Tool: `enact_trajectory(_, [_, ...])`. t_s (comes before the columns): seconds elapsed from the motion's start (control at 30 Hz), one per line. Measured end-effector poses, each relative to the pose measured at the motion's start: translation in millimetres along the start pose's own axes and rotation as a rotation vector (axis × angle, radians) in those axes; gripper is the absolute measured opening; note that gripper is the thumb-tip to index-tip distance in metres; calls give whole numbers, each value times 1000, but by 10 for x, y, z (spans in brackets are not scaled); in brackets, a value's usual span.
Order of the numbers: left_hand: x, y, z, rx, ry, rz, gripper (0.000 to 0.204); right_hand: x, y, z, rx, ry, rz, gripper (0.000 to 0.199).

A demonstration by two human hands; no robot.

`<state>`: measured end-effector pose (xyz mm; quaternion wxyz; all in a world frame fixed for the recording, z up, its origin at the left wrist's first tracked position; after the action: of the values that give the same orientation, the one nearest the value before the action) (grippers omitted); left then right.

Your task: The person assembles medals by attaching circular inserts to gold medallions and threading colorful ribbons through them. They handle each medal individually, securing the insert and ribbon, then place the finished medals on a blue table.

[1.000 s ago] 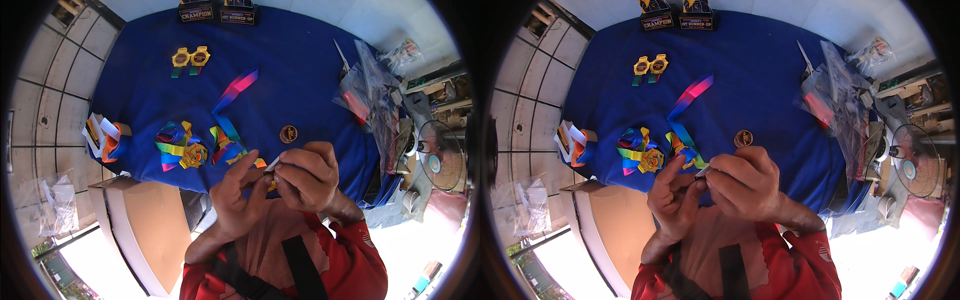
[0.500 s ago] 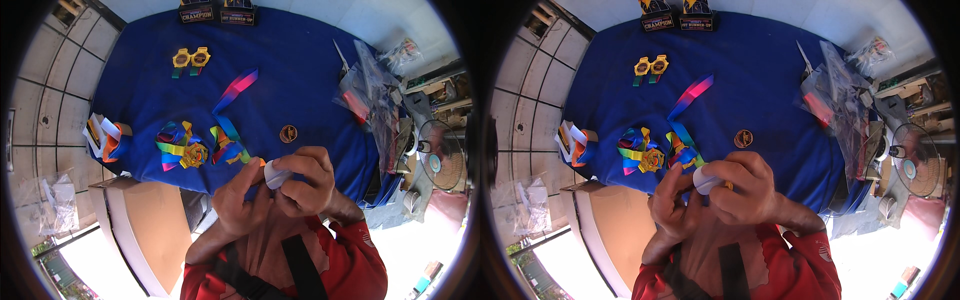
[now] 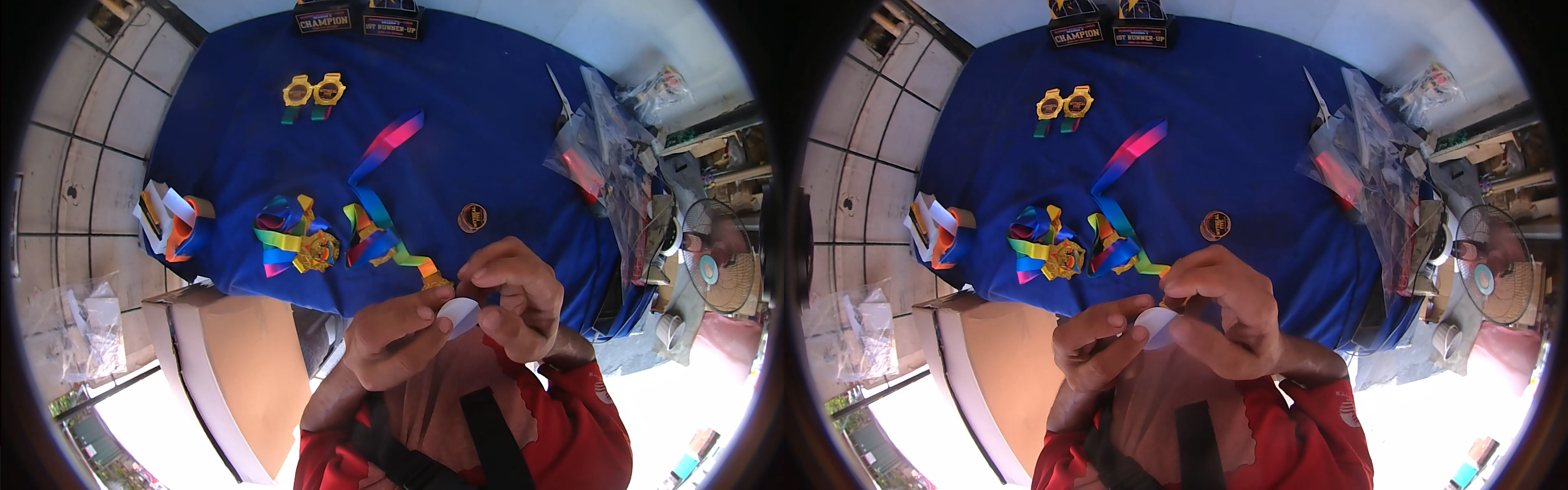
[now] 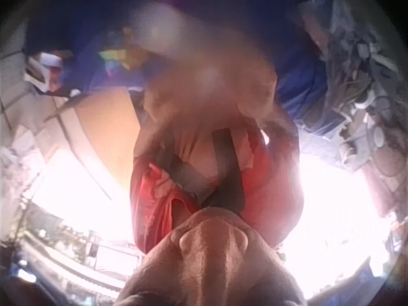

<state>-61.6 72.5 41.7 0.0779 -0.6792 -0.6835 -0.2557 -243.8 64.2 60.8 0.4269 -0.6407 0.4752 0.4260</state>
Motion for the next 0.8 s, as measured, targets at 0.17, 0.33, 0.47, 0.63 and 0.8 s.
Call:
enact_trajectory(0.17, [-36, -19, -42, -18, -104, -58, 22, -7, 80, 19, -121, -352, -211, 10])
enact_trajectory(0.33, [-76, -22, -106, -75, -140, -147, 17, 35, 80, 44, -49, -451, -355, 14])
enact_trajectory(0.47, [-109, -32, -39, -70, 3, -77, 17, 101, 143, 58, -139, -454, -238, 14])
enact_trajectory(0.63, [-138, -59, 222, -37, 504, 114, 18, 310, 158, 184, -140, -353, -136, 13])
enact_trajectory(0.8, [-151, -192, 460, 50, 817, 353, 16, 573, 206, 405, 10, -561, -181, 11])
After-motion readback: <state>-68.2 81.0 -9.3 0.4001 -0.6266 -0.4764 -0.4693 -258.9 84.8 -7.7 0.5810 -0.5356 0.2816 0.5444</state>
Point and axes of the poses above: each hand's wrist, its own z-axis away from the middle knuckle, its own y-axis out of the back of the hand, x = y × z, the point moved 3 cm from there along -z, towards the middle knuckle, and after that the axes turned 8 degrees about -y, right-handed, at the moved point
